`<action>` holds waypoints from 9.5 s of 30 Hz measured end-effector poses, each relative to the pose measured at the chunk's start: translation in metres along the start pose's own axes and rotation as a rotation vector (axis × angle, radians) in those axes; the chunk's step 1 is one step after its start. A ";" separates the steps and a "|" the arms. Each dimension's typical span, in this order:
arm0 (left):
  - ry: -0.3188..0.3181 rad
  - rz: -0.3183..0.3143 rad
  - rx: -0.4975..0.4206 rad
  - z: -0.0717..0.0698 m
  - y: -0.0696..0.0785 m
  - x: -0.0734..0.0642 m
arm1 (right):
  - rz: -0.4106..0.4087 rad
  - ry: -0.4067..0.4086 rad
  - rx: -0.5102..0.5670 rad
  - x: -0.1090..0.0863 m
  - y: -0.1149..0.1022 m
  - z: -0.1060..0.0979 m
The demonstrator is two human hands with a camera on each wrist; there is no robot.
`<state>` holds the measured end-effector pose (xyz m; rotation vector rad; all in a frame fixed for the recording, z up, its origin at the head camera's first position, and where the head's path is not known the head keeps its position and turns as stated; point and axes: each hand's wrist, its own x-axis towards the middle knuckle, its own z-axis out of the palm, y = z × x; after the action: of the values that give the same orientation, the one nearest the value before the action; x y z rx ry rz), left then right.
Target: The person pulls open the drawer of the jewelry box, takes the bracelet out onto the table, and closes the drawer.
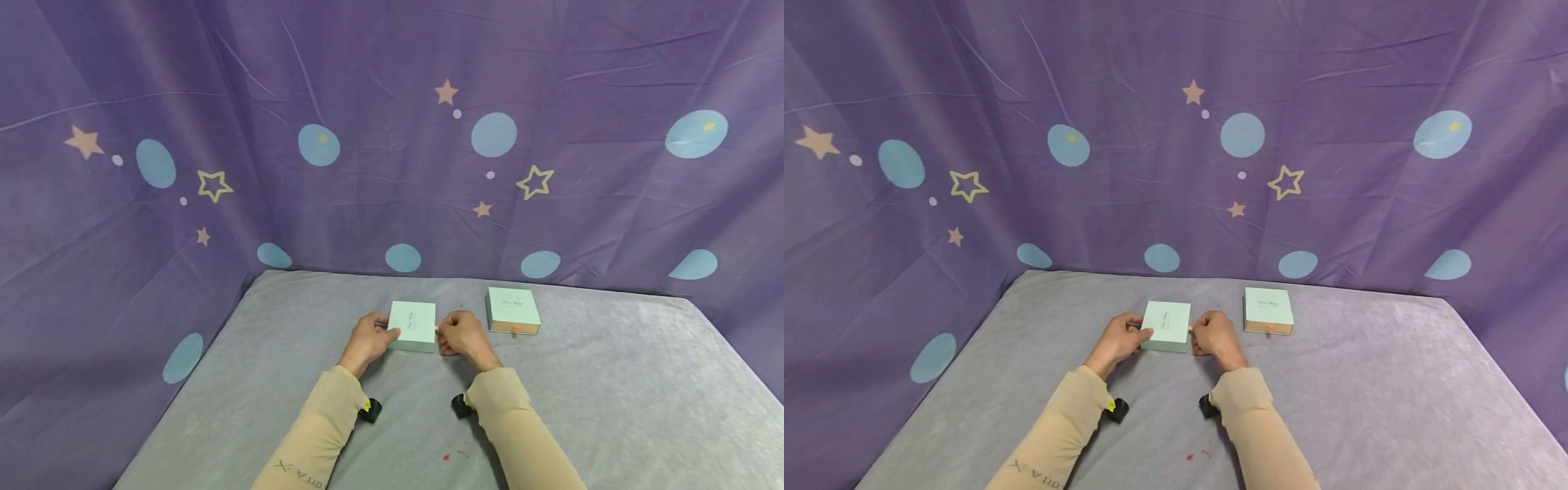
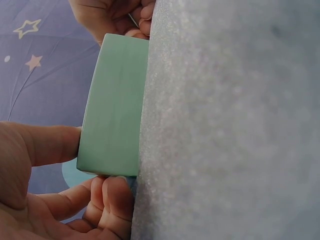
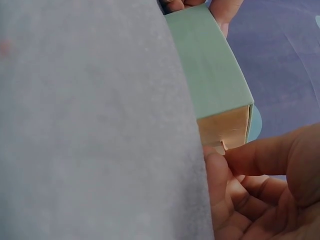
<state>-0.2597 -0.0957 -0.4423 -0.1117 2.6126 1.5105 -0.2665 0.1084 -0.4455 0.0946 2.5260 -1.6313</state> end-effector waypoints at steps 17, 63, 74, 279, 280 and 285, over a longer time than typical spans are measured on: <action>0.013 -0.014 0.002 0.000 0.002 -0.001 | 0.032 0.003 0.015 0.001 0.001 -0.004; 0.000 -0.001 -0.004 -0.001 0.001 0.000 | 0.055 0.004 0.064 0.000 0.005 -0.011; 0.013 0.004 -0.004 0.001 0.001 0.000 | 0.062 0.008 0.064 0.000 0.006 -0.011; 0.001 -0.002 -0.043 -0.001 -0.001 0.002 | 0.169 0.056 0.134 0.001 0.020 -0.041; 0.001 -0.002 -0.043 -0.001 -0.001 0.002 | 0.169 0.056 0.133 0.000 0.020 -0.042; 0.001 -0.004 -0.041 -0.002 -0.001 0.002 | 0.171 0.056 0.135 0.000 0.020 -0.042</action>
<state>-0.2617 -0.0977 -0.4429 -0.1214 2.5808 1.5636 -0.2677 0.1546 -0.4464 0.3642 2.3687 -1.7498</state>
